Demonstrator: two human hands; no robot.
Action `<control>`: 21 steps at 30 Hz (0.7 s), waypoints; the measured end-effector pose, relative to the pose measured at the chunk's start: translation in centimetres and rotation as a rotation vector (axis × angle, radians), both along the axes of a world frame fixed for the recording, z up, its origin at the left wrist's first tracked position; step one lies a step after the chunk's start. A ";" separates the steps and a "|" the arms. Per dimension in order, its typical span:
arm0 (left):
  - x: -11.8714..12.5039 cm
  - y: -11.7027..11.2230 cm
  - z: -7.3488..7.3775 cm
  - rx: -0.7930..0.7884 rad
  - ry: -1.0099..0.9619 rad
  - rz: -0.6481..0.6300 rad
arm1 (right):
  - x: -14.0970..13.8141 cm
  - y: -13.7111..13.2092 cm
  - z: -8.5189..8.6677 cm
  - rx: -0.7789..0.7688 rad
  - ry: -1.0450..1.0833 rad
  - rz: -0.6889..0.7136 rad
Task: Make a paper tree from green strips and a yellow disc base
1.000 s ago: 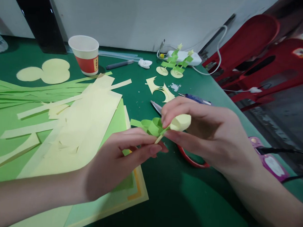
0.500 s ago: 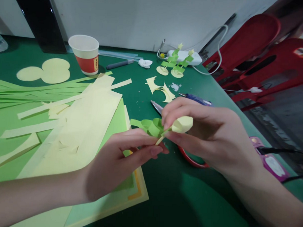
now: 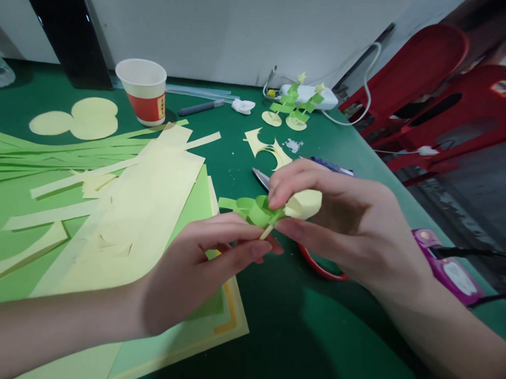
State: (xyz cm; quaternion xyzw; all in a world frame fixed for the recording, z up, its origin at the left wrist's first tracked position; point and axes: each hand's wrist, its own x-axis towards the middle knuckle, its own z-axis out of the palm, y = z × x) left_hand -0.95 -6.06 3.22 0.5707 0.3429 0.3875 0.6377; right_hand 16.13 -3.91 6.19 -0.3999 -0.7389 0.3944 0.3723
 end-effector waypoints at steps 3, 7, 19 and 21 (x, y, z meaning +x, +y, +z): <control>0.0 0.0 0.1 -0.008 0.002 -0.009 | 0.0 0.0 -0.1 0.005 0.008 0.016; 0.0 0.0 0.2 0.019 0.042 -0.023 | 0.0 0.0 -0.2 0.010 0.008 0.043; -0.5 0.5 1.4 -0.011 -0.014 0.099 | 0.0 -0.2 0.5 0.116 0.102 -0.162; -0.7 0.5 1.7 -0.022 -0.018 0.129 | -0.2 -0.5 0.5 0.120 0.099 -0.174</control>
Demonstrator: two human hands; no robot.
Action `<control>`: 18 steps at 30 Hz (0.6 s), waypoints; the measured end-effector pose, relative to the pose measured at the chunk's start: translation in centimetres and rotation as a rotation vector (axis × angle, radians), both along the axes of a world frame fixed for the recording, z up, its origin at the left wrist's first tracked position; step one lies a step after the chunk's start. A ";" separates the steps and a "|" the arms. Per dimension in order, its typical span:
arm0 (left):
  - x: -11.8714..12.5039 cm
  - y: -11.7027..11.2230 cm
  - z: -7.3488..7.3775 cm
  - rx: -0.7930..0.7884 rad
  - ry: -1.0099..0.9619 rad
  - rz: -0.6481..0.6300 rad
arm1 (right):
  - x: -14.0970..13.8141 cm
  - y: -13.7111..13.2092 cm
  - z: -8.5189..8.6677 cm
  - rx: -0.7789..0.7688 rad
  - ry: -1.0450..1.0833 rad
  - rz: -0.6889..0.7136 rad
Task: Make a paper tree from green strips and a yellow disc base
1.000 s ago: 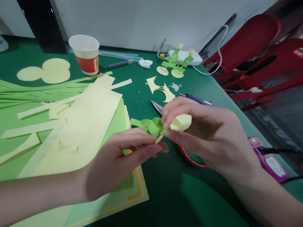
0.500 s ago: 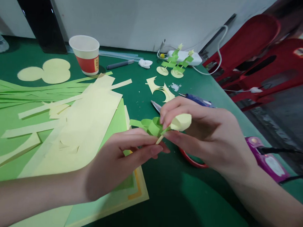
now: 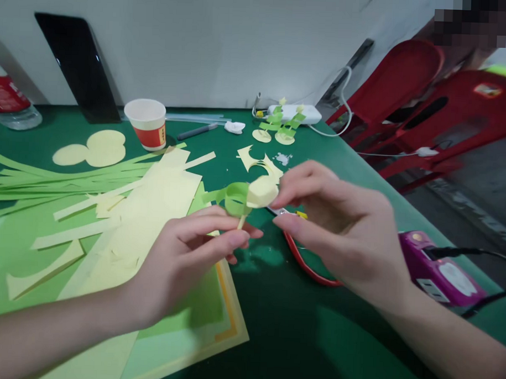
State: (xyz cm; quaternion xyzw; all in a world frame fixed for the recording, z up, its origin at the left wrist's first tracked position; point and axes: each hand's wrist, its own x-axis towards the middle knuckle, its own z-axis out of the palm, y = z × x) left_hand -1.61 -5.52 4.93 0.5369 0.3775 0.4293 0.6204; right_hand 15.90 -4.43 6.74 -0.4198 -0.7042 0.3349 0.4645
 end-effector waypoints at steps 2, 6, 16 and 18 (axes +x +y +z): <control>-0.1 0.0 0.3 0.005 0.025 0.008 | -0.4 -0.4 -0.2 -0.035 -0.014 0.038; -0.3 -0.1 0.5 0.050 0.137 0.013 | -1.1 -0.8 -0.7 -0.064 0.010 0.053; -0.3 0.4 0.0 0.045 0.137 0.047 | -1.5 -0.6 -1.0 -0.137 0.023 0.048; -0.3 0.4 -0.2 0.056 0.121 0.034 | -1.5 -0.6 -1.2 -0.184 0.037 0.054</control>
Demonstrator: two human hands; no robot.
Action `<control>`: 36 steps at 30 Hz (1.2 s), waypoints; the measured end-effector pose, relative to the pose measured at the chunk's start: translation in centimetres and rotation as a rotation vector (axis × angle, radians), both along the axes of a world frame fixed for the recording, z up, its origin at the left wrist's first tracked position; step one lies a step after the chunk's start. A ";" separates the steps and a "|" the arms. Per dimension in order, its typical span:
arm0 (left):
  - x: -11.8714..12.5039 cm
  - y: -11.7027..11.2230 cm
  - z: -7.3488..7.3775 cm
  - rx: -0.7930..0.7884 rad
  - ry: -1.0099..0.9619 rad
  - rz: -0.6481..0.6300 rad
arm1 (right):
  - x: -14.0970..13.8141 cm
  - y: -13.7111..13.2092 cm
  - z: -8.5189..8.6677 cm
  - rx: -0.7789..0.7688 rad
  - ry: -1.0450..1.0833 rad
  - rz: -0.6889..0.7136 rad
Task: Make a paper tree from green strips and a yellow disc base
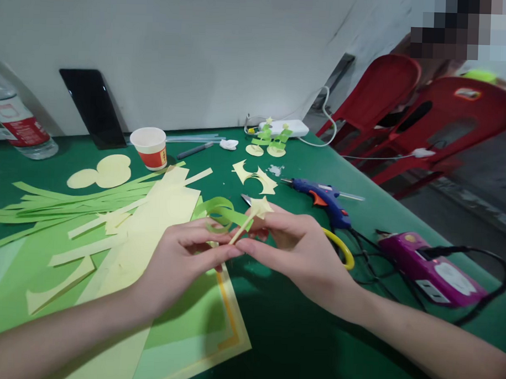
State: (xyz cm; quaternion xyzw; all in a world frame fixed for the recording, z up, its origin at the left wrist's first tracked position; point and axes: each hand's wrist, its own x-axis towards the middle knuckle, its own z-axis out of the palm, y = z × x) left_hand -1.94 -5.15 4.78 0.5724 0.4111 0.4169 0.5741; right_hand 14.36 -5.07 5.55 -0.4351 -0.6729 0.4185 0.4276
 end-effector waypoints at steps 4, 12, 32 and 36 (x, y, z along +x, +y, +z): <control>-0.1 0.2 0.0 0.042 0.027 -0.038 | 0.1 0.0 0.0 0.009 0.009 -0.030; -0.8 0.7 0.2 0.184 0.077 0.095 | 0.5 0.0 0.6 0.057 0.019 -0.067; -0.9 0.5 1.8 0.775 0.366 0.055 | -0.1 -0.5 0.5 0.121 -0.043 -0.035; -0.7 0.5 1.6 0.635 0.316 0.032 | -0.2 -0.5 0.4 0.187 -0.046 -0.045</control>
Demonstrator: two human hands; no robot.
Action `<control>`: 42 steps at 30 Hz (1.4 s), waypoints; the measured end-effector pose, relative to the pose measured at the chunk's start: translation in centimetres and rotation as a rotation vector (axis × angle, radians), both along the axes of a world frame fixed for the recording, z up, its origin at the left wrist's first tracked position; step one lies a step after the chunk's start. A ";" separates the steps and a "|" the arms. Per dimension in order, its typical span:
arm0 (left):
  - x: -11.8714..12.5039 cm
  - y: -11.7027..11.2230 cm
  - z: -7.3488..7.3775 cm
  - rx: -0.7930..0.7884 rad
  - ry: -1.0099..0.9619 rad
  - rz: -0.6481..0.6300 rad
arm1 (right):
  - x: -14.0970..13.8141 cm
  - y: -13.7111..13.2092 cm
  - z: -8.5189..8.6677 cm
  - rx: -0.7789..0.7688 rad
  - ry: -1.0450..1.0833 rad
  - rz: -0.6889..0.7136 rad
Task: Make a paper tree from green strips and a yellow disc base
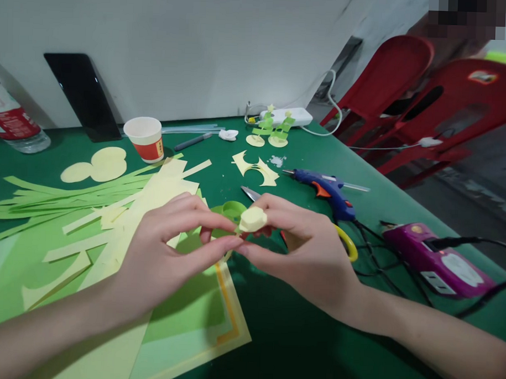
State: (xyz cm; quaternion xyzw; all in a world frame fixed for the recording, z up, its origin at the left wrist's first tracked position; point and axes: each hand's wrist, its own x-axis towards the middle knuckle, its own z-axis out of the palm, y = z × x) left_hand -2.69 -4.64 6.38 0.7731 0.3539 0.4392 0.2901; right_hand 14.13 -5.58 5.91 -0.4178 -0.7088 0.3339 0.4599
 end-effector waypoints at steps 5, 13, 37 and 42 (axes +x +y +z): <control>0.2 -0.1 0.1 -0.127 -0.027 0.019 | -0.1 -0.1 0.0 0.068 -0.058 -0.028; 0.1 -0.1 0.2 -0.169 -0.094 0.067 | -0.3 -0.1 -0.5 0.091 -0.086 -0.013; -0.2 -0.5 -0.4 -0.218 -0.197 0.037 | 0.0 -0.4 -0.5 -0.180 0.060 0.068; -0.2 -0.8 -0.6 -0.025 -0.222 -0.001 | 0.0 -0.4 -0.4 -0.153 0.073 0.089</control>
